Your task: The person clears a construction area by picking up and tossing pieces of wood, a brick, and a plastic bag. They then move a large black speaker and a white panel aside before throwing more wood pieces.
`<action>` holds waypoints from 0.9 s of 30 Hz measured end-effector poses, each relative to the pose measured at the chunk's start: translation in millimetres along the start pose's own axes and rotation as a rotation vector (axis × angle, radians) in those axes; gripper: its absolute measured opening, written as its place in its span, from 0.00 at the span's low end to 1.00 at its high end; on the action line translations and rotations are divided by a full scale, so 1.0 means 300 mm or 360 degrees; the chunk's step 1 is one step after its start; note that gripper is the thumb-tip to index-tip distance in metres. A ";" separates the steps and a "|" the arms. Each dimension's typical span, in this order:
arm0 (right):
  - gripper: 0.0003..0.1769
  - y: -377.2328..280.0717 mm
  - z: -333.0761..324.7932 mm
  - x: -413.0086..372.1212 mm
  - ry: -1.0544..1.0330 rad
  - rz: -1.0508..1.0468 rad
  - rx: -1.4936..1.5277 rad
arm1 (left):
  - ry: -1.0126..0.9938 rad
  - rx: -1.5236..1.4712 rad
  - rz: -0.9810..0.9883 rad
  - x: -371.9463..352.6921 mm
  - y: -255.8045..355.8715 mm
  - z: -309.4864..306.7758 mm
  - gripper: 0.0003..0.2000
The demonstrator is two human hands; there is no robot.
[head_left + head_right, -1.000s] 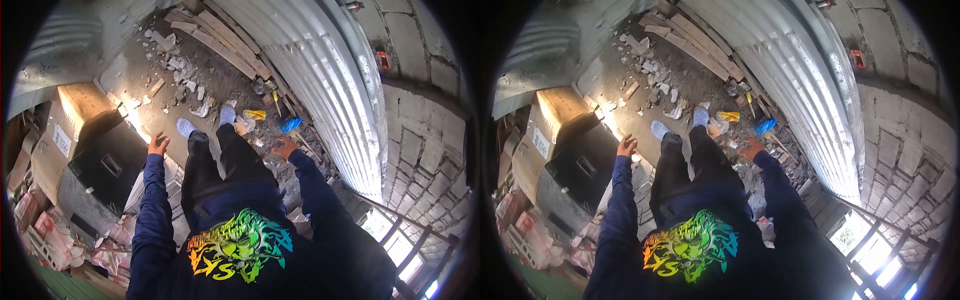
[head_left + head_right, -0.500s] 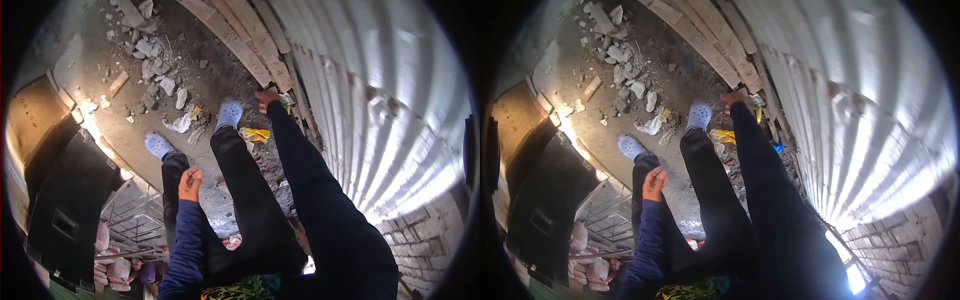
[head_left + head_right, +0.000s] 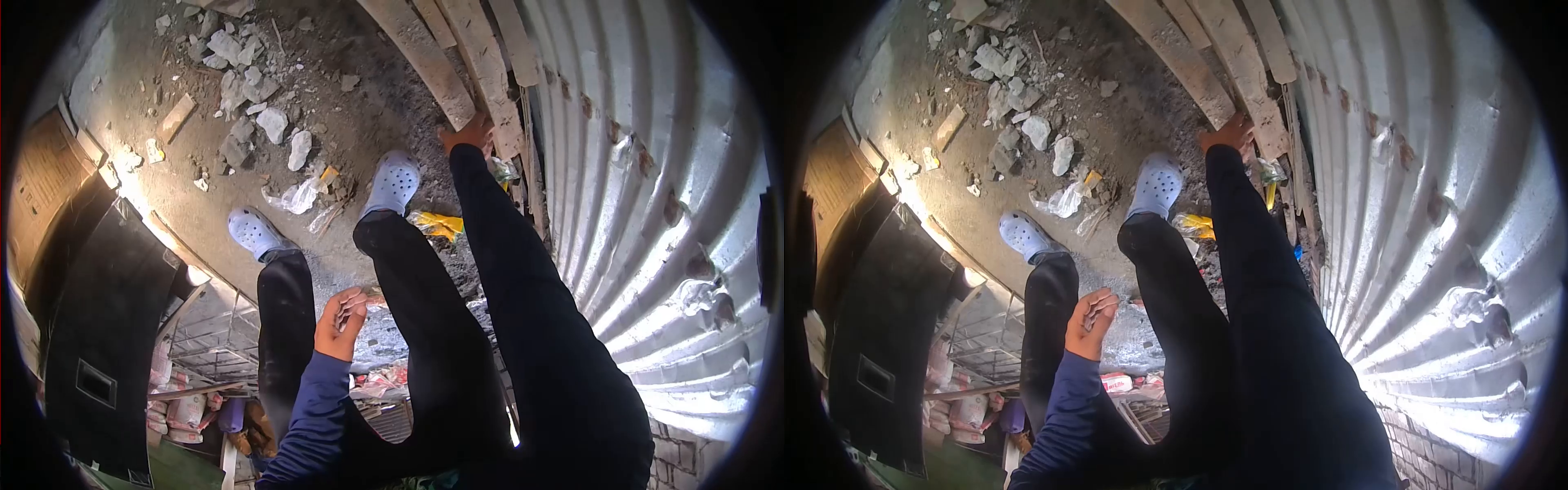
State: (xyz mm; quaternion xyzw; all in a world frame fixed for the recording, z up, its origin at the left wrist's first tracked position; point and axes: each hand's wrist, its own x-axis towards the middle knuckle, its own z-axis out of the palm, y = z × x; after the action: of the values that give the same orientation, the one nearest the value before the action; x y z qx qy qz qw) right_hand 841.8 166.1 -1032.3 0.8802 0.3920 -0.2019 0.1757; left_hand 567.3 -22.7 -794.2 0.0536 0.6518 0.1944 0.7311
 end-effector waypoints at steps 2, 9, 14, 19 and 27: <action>0.57 0.021 0.031 -0.013 -0.0050 -0.0111 -0.0044 | -0.0035 0.0062 -0.0001 0.004 0.012 0.008 0.16; 0.52 0.035 0.006 -0.111 -0.0136 -0.0508 0.0123 | -0.0075 0.0065 -0.0001 0.020 0.029 0.012 0.16; 0.52 0.081 -0.027 0.110 0.0397 -0.0468 -0.0065 | -0.0108 0.0078 -0.0003 0.020 0.060 0.005 0.17; 0.55 0.064 -0.110 0.121 -0.0213 -0.0544 -0.0153 | -0.0131 0.0055 0.0045 0.013 0.092 -0.012 0.17; 0.52 -0.066 -0.434 -0.355 -0.0815 -0.0816 0.0697 | -0.0178 0.0040 0.0264 0.014 0.109 -0.042 0.28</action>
State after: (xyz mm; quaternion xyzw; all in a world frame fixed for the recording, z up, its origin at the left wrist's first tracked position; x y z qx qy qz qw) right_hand 790.1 173.6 -871.3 0.6921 0.4898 -0.5298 0.0202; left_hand 548.3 6.5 -789.0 0.1272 0.6057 0.2427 0.7470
